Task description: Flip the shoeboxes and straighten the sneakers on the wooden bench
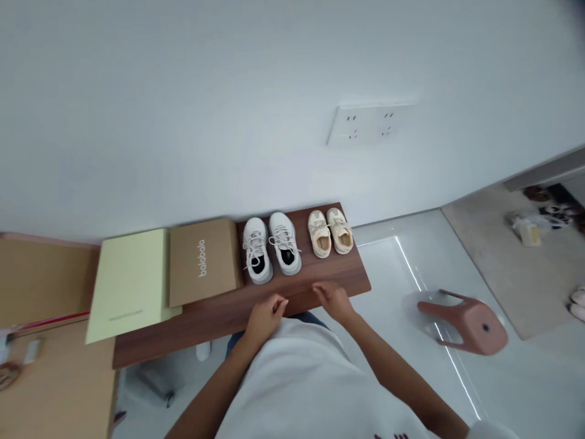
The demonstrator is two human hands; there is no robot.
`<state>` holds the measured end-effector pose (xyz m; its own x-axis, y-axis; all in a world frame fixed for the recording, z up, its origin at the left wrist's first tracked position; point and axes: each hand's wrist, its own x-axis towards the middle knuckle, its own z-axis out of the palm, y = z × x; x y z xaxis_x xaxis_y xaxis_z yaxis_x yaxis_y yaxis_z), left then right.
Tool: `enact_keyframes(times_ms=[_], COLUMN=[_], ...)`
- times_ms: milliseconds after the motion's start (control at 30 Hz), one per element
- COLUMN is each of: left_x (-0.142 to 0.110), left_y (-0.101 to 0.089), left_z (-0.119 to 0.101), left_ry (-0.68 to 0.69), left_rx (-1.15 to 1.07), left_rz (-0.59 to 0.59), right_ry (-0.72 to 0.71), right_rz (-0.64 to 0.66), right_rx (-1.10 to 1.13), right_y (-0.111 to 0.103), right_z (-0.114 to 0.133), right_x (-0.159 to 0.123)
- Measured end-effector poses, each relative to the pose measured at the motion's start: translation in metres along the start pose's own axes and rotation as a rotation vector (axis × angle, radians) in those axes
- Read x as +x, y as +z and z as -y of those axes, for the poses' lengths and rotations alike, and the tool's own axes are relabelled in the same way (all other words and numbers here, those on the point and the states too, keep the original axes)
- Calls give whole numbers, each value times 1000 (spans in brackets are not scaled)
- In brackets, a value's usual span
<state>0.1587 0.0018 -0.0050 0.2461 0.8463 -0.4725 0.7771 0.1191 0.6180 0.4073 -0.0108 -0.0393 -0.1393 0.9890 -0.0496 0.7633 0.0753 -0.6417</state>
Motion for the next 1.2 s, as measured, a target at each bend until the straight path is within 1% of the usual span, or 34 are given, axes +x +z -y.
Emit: enact_keyframes(times_ms=[67,100,167,200,267,333,433,500,567,633,700,733,800,900,967,1000,1067,1133,1200], left_x=[-14,-17,-15,-9,11,36,69,82,88,88,86,85,84,86,87,88,90,92,93], left_y=[0,0,1,2,4,7,12,13,11,7,2,0,-1,5,11,13,18,20,23], left_z=[25,35,47,49,49,44,36,33,35,39,46,48,52,55,57,59,63,66,67], left_ry=[-100,-132,-155,-150,-139,-170,-210,-223,-217,-182,-146,-136,-149,-240,-318,-356,-434,-511,-555], left_rx=[23,20,1,-9,-24,-51,-102,-128,-165,-225,-338,-428,-684,-1074,-1215,-1258,-1338,-1389,-1357], left_rz=[2,-26,-149,-229,-380,-461,-508,-533,-560,-586,-587,-570,-516,-441,-402,-391,-380,-370,-333], right_ry=[2,9,33,49,85,123,190,246,276,279,305,341,456,644,732,762,811,856,899], right_rz=[137,180,189,160,76,9,19,14,-51,-166,-266,-294,-317,-321,-302,-292,-305,-333,-333], right_rx=[-4,-21,-52,-59,-62,-74,-60,-1,98,230,380,464,665,1039,1239,1304,1366,1372,1357], right_y=[17,24,32,35,41,49,65,76,82,81,74,70,64,62,67,71,78,82,84], right_z=[9,13,19,23,30,38,47,47,42,33,20,14,3,-5,-6,-6,-6,-9,-14], right_x=[-13,-16,-13,-7,14,40,76,92,100,101,98,96,93,88,85,83,78,72,65])
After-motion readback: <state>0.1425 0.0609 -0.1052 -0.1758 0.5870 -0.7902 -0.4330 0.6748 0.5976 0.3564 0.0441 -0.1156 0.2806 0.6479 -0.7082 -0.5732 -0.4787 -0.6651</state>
